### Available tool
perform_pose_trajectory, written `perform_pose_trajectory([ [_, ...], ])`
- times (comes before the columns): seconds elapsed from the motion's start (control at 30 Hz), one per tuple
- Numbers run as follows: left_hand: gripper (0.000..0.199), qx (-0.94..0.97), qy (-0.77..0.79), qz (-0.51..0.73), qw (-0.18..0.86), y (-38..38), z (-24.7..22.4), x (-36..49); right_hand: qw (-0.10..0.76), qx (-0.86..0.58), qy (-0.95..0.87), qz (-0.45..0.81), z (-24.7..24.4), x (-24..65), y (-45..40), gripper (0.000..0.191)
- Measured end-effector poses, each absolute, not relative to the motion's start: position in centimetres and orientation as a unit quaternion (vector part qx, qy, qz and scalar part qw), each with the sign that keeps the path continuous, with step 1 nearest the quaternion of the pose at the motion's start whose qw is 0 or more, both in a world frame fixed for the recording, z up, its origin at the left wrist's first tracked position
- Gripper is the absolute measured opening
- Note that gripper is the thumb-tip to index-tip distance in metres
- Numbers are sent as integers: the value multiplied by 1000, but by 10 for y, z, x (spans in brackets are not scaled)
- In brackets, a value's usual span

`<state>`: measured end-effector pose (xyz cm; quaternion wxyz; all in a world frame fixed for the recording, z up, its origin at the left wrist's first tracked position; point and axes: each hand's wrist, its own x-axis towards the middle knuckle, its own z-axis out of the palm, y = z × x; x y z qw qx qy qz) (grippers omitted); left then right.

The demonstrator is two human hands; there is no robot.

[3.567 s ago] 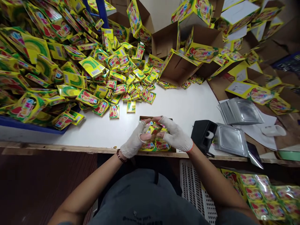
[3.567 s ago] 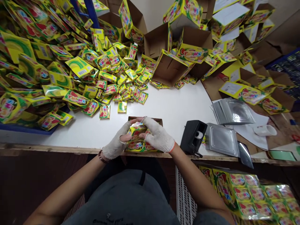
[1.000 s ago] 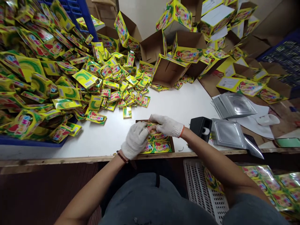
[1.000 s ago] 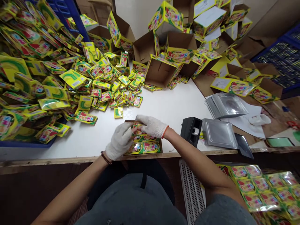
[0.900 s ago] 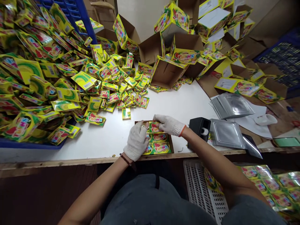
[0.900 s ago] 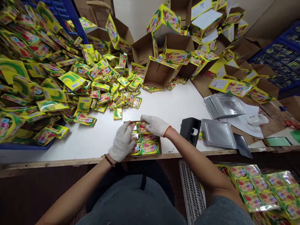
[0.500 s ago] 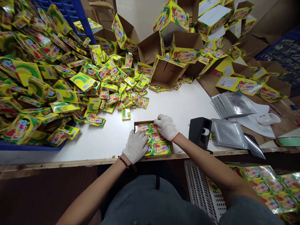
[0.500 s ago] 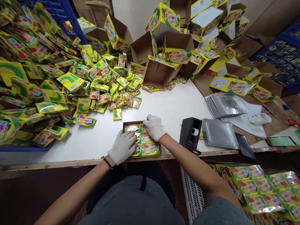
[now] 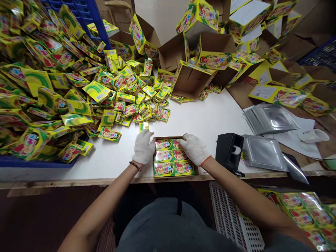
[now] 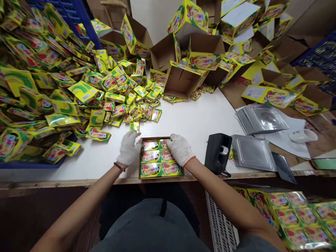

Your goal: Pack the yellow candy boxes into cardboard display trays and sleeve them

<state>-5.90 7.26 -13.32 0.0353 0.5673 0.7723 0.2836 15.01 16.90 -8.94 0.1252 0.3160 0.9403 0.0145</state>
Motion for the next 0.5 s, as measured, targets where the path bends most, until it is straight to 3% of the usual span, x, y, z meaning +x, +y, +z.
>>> perform_pose_trajectory([
  [0.27, 50, 388, 897, 197, 82, 128, -161, -102, 137, 330, 931, 77, -112, 154, 137, 44],
  [0.4, 34, 372, 866, 299, 150, 116, -167, -104, 169, 335, 924, 71, -112, 153, 133, 46],
  [0.5, 35, 346, 833, 381, 204, 94, -162, -104, 204, 324, 923, 46, -98, 148, 140, 49],
])
